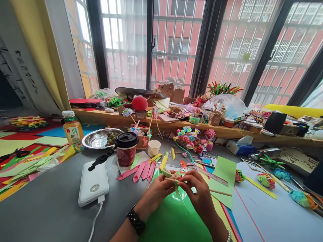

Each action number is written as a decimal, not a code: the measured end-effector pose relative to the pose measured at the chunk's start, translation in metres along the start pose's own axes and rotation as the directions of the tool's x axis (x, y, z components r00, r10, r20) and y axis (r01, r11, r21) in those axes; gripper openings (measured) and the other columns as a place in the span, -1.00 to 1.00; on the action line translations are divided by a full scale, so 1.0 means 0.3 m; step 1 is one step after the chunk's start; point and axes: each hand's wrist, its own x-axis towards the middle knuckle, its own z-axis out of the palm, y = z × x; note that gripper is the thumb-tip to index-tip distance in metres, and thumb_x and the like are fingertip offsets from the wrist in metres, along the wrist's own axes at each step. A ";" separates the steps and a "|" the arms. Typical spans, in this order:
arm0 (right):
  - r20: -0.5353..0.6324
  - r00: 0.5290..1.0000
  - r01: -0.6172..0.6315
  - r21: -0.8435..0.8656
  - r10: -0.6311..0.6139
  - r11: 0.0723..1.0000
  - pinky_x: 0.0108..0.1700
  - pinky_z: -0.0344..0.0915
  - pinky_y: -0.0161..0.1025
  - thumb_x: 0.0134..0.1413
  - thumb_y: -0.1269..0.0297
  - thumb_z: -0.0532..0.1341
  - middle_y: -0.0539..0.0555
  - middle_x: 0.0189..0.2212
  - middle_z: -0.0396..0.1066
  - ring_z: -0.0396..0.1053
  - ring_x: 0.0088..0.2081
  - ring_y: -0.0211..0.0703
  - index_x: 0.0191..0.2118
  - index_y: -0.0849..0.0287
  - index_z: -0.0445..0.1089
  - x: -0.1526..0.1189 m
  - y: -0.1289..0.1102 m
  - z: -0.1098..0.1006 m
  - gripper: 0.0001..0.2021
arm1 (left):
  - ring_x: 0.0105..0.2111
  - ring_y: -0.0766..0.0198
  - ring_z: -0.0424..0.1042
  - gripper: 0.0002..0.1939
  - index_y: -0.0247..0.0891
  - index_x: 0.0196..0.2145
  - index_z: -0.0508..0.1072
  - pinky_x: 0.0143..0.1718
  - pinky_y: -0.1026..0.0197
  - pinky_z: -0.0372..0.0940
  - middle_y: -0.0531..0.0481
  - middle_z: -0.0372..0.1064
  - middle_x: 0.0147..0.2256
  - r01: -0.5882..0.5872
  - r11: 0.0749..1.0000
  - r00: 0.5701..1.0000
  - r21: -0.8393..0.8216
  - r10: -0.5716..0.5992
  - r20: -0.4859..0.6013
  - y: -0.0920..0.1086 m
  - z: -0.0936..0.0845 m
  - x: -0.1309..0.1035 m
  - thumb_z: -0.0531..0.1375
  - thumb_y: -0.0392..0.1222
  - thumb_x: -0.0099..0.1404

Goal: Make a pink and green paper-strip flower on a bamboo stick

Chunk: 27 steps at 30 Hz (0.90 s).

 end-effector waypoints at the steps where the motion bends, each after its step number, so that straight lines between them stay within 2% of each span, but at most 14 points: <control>1: -0.003 1.000 0.010 -0.024 -0.010 1.000 -0.41 0.30 -0.29 0.09 0.32 0.09 0.08 -0.42 0.26 0.29 -0.38 -0.19 -0.39 0.18 0.34 0.000 0.001 0.000 -0.88 | -0.31 0.33 0.40 -0.72 -0.27 -0.31 0.38 -0.23 0.30 0.25 0.02 0.43 -0.34 0.002 1.000 1.000 0.010 -0.002 0.004 -0.001 -0.001 0.001 0.28 -0.31 -0.05; 10: -0.057 0.984 0.158 -0.194 -0.172 0.968 -0.43 0.30 -0.31 0.12 0.34 0.05 0.07 -0.42 0.29 0.32 -0.42 -0.22 -0.35 0.17 0.32 0.000 0.008 0.010 -0.87 | -0.36 0.30 0.40 -0.65 -0.26 -0.27 0.38 -0.28 0.26 0.27 0.03 0.41 -0.38 -0.045 0.998 0.998 0.052 0.047 -0.039 0.008 0.006 -0.007 0.31 -0.30 -0.08; 15: -0.057 0.989 0.131 -0.133 -0.139 0.982 -0.45 0.31 -0.32 0.11 0.36 0.06 0.07 -0.42 0.27 0.32 -0.45 -0.24 -0.35 0.19 0.31 -0.001 0.004 0.011 -0.89 | -0.37 0.27 0.42 -0.57 -0.27 -0.24 0.38 -0.31 0.23 0.29 -0.02 0.42 -0.36 -0.047 0.997 0.997 0.061 0.051 -0.055 0.009 0.007 -0.003 0.34 -0.27 -0.13; 22: -0.076 0.992 0.102 0.028 -0.100 0.994 -0.47 0.34 -0.36 0.07 0.37 0.10 0.05 -0.43 0.23 0.31 -0.43 -0.25 -0.37 0.19 0.32 0.005 -0.001 0.014 -0.93 | -0.34 0.24 0.42 -0.52 -0.28 -0.21 0.36 -0.27 0.21 0.28 -0.05 0.43 -0.34 -0.066 0.997 0.998 0.050 0.067 -0.001 0.012 0.010 -0.005 0.36 -0.27 -0.14; 27: -0.204 0.977 0.068 -0.012 -0.069 0.998 -0.43 0.35 -0.33 0.06 0.38 0.10 0.05 -0.45 0.24 0.31 -0.41 -0.23 -0.41 0.17 0.32 0.002 -0.010 0.011 -0.91 | -0.29 0.28 0.40 -0.66 -0.27 -0.22 0.38 -0.26 0.26 0.26 -0.06 0.40 -0.28 -0.043 0.999 0.997 0.008 0.042 0.069 0.007 0.018 -0.006 0.29 -0.23 0.00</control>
